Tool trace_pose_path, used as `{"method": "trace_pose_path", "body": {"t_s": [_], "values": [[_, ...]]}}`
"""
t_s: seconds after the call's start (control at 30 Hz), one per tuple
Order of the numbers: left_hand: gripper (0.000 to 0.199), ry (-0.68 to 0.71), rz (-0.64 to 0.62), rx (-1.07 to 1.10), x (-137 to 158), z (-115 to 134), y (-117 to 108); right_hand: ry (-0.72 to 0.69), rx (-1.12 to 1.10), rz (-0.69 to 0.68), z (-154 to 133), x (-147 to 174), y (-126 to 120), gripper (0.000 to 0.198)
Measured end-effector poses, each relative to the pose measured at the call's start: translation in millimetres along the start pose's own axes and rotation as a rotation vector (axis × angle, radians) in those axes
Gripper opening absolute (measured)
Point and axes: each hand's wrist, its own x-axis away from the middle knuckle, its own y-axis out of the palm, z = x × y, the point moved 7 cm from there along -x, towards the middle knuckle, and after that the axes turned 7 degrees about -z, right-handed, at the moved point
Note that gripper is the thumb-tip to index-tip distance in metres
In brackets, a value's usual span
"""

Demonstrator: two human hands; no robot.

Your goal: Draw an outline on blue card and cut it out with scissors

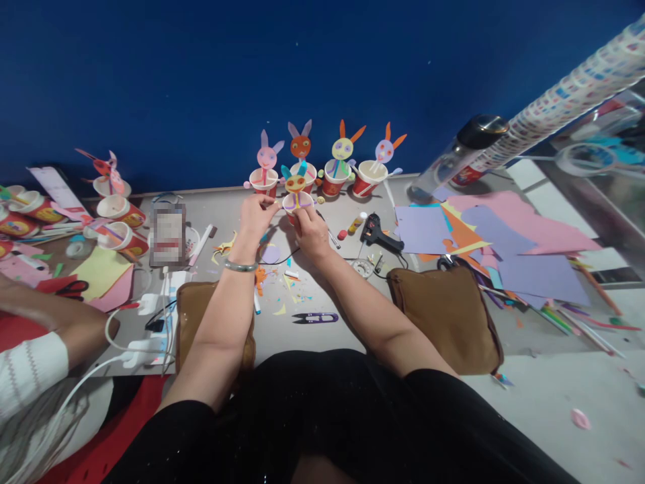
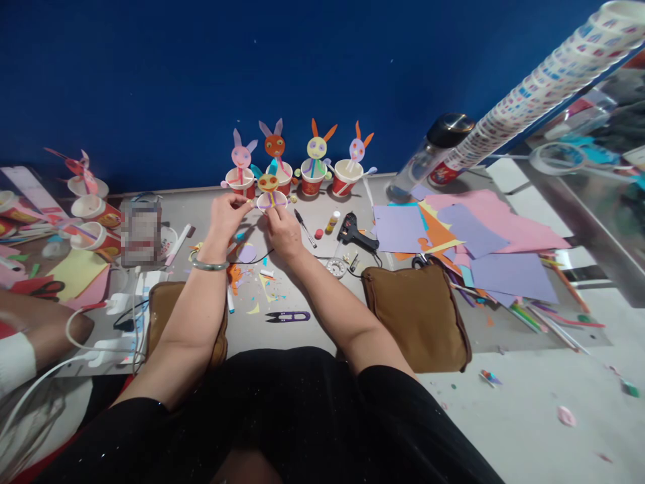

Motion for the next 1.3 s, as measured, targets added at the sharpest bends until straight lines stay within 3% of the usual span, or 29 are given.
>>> {"method": "trace_pose_path", "body": {"t_s": [0.13, 0.37, 0.6, 0.83, 1.07, 1.3], "values": [[0.021, -0.012, -0.008, 0.002, 0.6, 0.3, 0.0, 0.007, 0.001, -0.014, 0.6, -0.2, 1.2, 0.029], [0.009, 0.024, 0.010, -0.008, -0.6, 1.4, -0.7, 0.008, 0.006, -0.036, -0.1, -0.5, 1.0, 0.029], [0.017, 0.011, -0.015, 0.018, -0.5, -0.7, 1.0, -0.036, 0.038, 0.032, -3.2, 0.7, -4.3, 0.026], [0.007, 0.046, 0.040, -0.028, -1.9, -1.7, 0.6, -0.041, 0.069, 0.067, -4.6, 1.0, -5.5, 0.026], [0.018, 0.047, 0.004, -0.035, -0.4, 1.5, 1.0, -0.007, 0.040, -0.011, -3.2, -1.1, -2.9, 0.031], [0.011, 0.047, 0.029, -0.020, -2.6, -2.9, 1.7, 0.042, 0.079, -0.099, -4.1, -1.9, -1.5, 0.031]]}}
